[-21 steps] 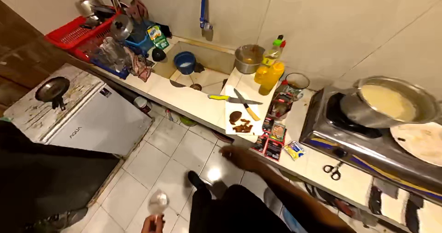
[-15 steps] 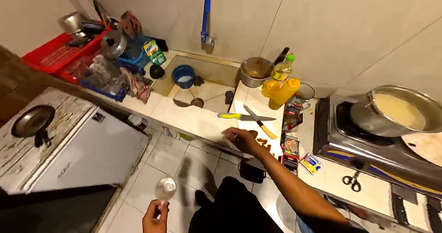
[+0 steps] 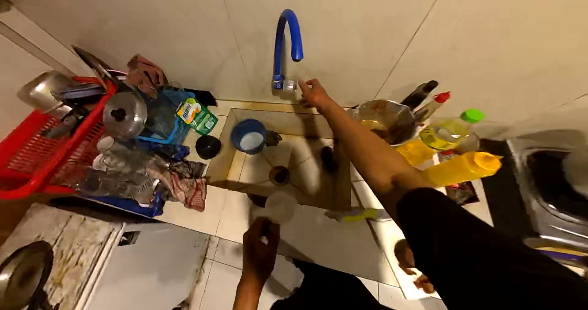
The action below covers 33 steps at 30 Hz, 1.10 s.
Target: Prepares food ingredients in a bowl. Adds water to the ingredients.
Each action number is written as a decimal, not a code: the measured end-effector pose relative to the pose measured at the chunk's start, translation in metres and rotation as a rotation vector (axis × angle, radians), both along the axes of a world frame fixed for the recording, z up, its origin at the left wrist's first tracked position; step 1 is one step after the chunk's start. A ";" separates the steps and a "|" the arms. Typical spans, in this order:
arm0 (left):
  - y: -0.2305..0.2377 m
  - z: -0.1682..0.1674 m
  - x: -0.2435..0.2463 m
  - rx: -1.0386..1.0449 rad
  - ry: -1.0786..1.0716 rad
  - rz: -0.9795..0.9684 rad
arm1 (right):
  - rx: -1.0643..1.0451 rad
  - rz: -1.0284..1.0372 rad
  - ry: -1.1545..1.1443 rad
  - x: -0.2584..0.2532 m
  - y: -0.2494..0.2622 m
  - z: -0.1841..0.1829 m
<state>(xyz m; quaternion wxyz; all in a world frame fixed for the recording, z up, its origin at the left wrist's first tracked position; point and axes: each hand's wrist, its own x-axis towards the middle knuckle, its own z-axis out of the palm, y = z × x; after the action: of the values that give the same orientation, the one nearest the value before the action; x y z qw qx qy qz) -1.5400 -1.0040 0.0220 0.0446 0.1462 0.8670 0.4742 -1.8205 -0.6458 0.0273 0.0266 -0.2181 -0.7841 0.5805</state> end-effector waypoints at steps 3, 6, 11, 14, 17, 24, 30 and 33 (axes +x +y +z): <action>0.023 -0.012 -0.051 0.037 0.043 -0.097 | -0.060 0.070 -0.089 -0.042 0.010 -0.009; 0.045 -0.016 -0.095 0.045 0.002 -0.135 | -0.058 0.159 -0.009 -0.063 0.020 -0.021; 0.071 -0.042 -0.154 0.092 -0.082 -0.197 | 0.306 0.393 0.272 -0.063 0.038 -0.026; 0.087 -0.053 -0.179 0.101 -0.085 -0.247 | 0.518 0.420 0.386 -0.061 0.037 -0.029; 0.098 -0.061 -0.197 0.134 -0.107 -0.291 | 0.652 0.411 0.469 -0.057 0.031 -0.032; 0.113 -0.067 -0.220 0.114 -0.198 -0.361 | 0.719 0.441 0.507 -0.058 0.033 -0.040; 0.109 -0.072 -0.226 0.096 -0.328 -0.407 | 0.691 0.435 0.483 -0.060 0.033 -0.046; 0.107 -0.078 -0.223 0.172 -0.363 -0.422 | 0.502 0.357 0.442 -0.067 0.037 -0.053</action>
<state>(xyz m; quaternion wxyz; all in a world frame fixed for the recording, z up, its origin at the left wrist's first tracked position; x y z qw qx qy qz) -1.7635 -0.8971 -0.0565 0.2841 0.2392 0.7520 0.5445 -1.8873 -0.6088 -0.0255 0.1461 0.0658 -0.9030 0.3987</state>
